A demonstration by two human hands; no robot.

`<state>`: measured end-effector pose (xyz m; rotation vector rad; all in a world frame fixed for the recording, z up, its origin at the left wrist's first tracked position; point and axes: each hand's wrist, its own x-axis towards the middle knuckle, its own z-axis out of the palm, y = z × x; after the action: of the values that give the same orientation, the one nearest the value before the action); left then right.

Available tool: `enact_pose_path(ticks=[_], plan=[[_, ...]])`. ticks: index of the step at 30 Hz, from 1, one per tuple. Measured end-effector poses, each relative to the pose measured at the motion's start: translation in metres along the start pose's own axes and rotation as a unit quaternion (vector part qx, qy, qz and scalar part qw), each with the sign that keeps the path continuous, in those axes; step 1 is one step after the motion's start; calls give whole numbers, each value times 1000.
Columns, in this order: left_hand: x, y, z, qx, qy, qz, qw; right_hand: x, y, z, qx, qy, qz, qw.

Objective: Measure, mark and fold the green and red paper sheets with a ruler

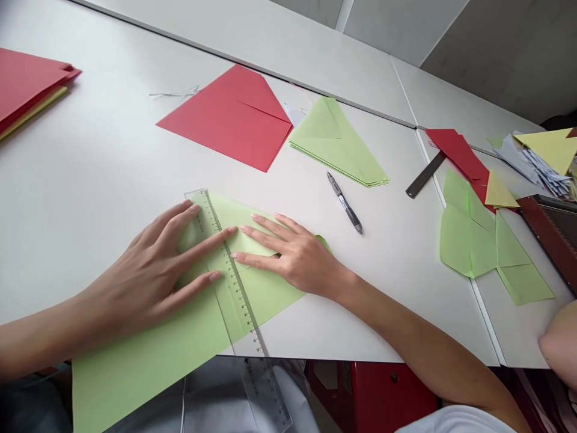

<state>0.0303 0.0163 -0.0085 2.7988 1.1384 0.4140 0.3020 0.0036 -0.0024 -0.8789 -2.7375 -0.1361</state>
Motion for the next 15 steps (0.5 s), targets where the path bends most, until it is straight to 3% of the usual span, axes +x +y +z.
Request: enact_pose_path(ticks=[15], plan=[[-4, -1, 2, 26, 13, 4, 1000, 5, -10, -11, 57, -57, 28, 996]])
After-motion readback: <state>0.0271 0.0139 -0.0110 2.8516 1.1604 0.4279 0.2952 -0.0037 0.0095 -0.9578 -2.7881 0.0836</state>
